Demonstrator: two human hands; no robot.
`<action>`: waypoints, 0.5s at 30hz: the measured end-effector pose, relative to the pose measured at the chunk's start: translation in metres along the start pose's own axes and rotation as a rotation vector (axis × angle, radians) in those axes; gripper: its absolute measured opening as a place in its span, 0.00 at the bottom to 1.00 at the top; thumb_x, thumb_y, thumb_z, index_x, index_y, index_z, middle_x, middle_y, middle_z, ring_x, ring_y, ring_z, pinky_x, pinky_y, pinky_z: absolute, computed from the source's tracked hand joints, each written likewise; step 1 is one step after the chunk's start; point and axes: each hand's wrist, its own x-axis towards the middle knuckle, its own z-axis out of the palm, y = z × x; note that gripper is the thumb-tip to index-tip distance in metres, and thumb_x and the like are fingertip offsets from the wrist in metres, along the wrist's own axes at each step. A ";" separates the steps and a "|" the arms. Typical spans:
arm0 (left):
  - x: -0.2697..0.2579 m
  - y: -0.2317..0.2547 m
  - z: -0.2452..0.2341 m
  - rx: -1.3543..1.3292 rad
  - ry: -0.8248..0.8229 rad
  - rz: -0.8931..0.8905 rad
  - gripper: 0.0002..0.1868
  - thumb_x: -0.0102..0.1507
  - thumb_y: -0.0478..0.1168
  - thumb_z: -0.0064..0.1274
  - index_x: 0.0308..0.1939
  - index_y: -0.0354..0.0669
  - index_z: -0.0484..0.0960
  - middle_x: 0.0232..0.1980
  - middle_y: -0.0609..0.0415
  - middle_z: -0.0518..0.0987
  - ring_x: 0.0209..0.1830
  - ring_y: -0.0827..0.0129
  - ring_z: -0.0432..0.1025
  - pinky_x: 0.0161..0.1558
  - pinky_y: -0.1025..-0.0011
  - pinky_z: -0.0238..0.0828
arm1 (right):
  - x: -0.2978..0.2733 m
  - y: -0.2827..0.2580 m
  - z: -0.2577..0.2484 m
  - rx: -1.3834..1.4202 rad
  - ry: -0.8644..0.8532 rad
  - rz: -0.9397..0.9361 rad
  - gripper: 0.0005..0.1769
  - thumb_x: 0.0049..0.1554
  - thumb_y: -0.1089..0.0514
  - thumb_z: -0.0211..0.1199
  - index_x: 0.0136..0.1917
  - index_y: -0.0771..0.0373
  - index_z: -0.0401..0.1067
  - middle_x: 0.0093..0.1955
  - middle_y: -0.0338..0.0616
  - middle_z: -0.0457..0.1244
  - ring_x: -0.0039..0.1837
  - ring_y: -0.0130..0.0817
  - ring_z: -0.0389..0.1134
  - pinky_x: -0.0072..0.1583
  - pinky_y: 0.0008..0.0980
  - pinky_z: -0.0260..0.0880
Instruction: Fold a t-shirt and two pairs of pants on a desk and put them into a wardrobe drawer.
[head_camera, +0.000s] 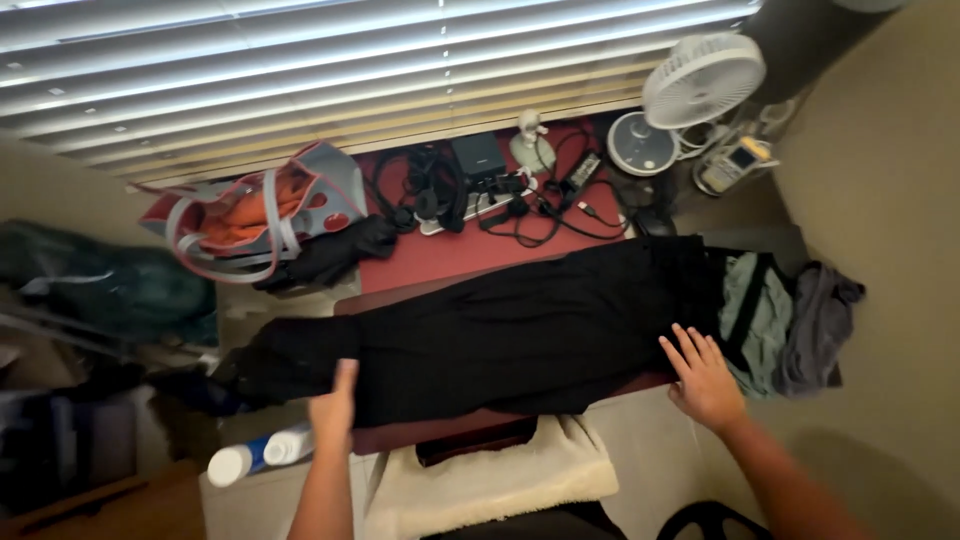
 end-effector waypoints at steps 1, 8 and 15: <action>-0.005 -0.003 -0.001 0.268 -0.037 -0.060 0.36 0.61 0.57 0.60 0.59 0.27 0.75 0.58 0.41 0.78 0.57 0.54 0.73 0.59 0.62 0.68 | 0.006 0.002 -0.004 -0.078 -0.030 -0.024 0.52 0.38 0.58 0.71 0.75 0.56 0.58 0.78 0.50 0.50 0.76 0.54 0.53 0.74 0.53 0.53; 0.033 -0.094 -0.014 0.769 0.118 -0.067 0.36 0.67 0.60 0.56 0.39 0.18 0.82 0.41 0.26 0.79 0.44 0.40 0.74 0.50 0.52 0.69 | 0.041 0.034 -0.031 -0.102 -0.505 0.001 0.60 0.40 0.48 0.79 0.81 0.41 0.53 0.78 0.37 0.50 0.71 0.44 0.56 0.70 0.46 0.59; -0.018 0.012 -0.014 -0.003 0.191 -0.148 0.29 0.69 0.53 0.53 0.45 0.21 0.79 0.46 0.37 0.80 0.47 0.44 0.76 0.48 0.55 0.72 | 0.035 0.089 0.000 -0.141 -0.211 -0.131 0.44 0.34 0.57 0.78 0.65 0.42 0.71 0.77 0.38 0.54 0.74 0.47 0.55 0.72 0.52 0.55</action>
